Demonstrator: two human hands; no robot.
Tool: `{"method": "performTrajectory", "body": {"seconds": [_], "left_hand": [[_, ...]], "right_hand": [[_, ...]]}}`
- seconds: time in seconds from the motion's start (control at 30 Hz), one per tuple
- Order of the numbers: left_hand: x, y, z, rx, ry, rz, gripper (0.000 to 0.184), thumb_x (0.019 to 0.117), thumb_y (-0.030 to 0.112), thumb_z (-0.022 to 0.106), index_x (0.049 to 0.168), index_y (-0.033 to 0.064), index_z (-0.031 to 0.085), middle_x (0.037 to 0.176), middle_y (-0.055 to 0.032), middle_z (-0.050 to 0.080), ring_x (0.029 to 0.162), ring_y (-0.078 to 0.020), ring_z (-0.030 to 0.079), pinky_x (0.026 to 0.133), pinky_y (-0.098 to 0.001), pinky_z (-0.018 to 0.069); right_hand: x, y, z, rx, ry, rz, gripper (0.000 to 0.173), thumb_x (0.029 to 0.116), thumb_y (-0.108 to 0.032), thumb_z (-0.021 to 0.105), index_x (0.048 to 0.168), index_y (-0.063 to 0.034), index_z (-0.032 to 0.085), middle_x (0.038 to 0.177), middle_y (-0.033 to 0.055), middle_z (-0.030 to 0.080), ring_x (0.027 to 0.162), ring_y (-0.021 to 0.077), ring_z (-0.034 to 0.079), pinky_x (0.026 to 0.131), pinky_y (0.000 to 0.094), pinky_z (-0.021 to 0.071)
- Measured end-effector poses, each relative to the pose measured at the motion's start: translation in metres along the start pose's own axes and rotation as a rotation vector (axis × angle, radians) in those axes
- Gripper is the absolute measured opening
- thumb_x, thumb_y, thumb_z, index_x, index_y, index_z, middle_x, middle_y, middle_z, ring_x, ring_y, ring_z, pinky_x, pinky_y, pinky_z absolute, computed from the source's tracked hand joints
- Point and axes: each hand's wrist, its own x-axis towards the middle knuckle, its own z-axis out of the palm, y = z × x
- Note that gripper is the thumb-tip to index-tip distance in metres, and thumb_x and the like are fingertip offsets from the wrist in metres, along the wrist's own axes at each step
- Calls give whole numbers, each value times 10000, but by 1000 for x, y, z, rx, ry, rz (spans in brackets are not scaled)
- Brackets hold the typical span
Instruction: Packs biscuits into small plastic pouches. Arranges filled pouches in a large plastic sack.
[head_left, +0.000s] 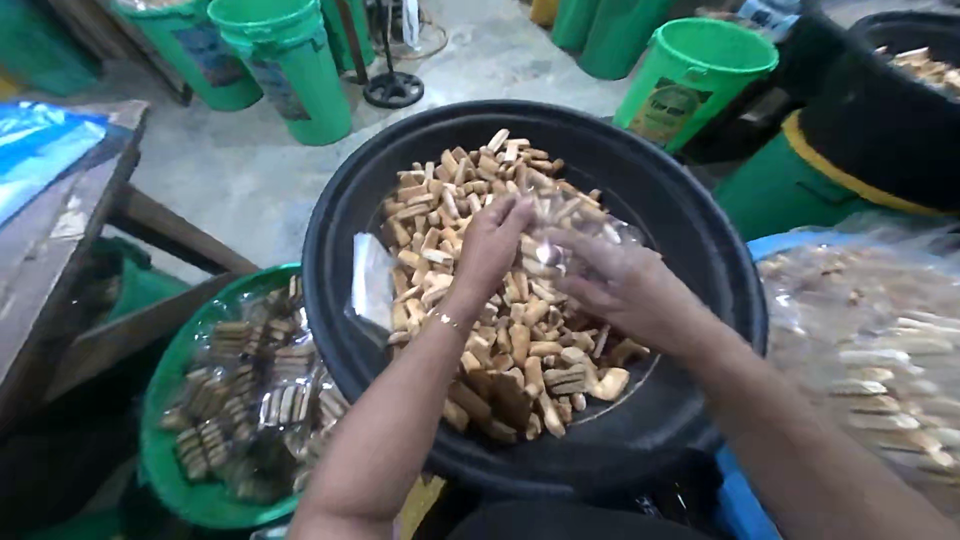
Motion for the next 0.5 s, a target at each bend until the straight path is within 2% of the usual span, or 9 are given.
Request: {"method": "performTrajectory", "body": {"seconds": [0.07,0.13,0.17,0.23,0.27,0.33,0.4,0.47,0.5], "left_hand": [[7,-3,-6,22,189,48,396,1103,402,397,1095,92,644,828,-14,618,648,-57,554,594,-240,482],[29,-17,-32,2,410,165,379,1109,272,411,1170,-14,652,941,-49,661,815,-67,627,785,-281,548],[35,-23,-47,3,498,158,411,1116,287,382,1179,-30,635,985,-75,662,863,-97,633,829,-311,540],[43,-34,-62,-18,637,88,473,1123,363,331,1092,1,633,902,-57,644,776,-103,628,746,-307,546],[45,-37,-63,-41,652,50,494,1123,385,316,1064,11,634,879,-54,642,746,-110,626,714,-312,550],[46,-38,-58,-121,613,-45,533,1121,419,295,1087,8,632,911,-81,645,782,-148,630,741,-350,547],[45,-38,-52,-213,592,-127,549,1114,456,290,1145,13,613,917,-92,647,785,-160,649,741,-364,569],[37,-38,-47,-265,535,-169,602,1098,524,270,1215,31,595,969,-97,653,826,-166,647,768,-381,566],[35,-35,-43,-281,514,-176,609,1093,539,271,1212,40,599,957,-83,663,805,-155,646,751,-374,563]], "right_hand": [[4,-4,28,59,92,-8,507,1010,-110,587,1503,-49,488,861,136,707,690,250,678,657,459,582],[6,-7,47,174,57,77,452,1052,-143,506,1494,-62,453,856,81,698,641,149,655,616,332,577],[7,-12,50,189,-71,186,390,1072,-168,484,1438,-36,465,905,103,700,688,175,678,661,354,589],[15,-17,57,101,-466,362,417,1087,-267,500,1384,26,512,1096,227,685,969,357,698,885,534,553],[18,-16,66,56,-596,385,439,1074,-288,535,1356,47,543,1146,267,671,1068,420,669,946,595,512],[19,-15,76,44,-661,357,333,1054,-196,552,1260,61,598,1152,281,656,1105,431,643,962,589,485],[11,-13,63,102,-452,282,283,1050,-159,551,1230,43,638,1137,230,684,1053,349,682,950,508,531],[-7,-4,50,119,111,85,208,976,-129,625,1095,24,703,1004,164,717,887,232,707,806,386,592],[-11,5,45,124,385,-20,184,951,-159,654,1046,-14,715,1002,115,706,891,154,683,793,313,586]]}}
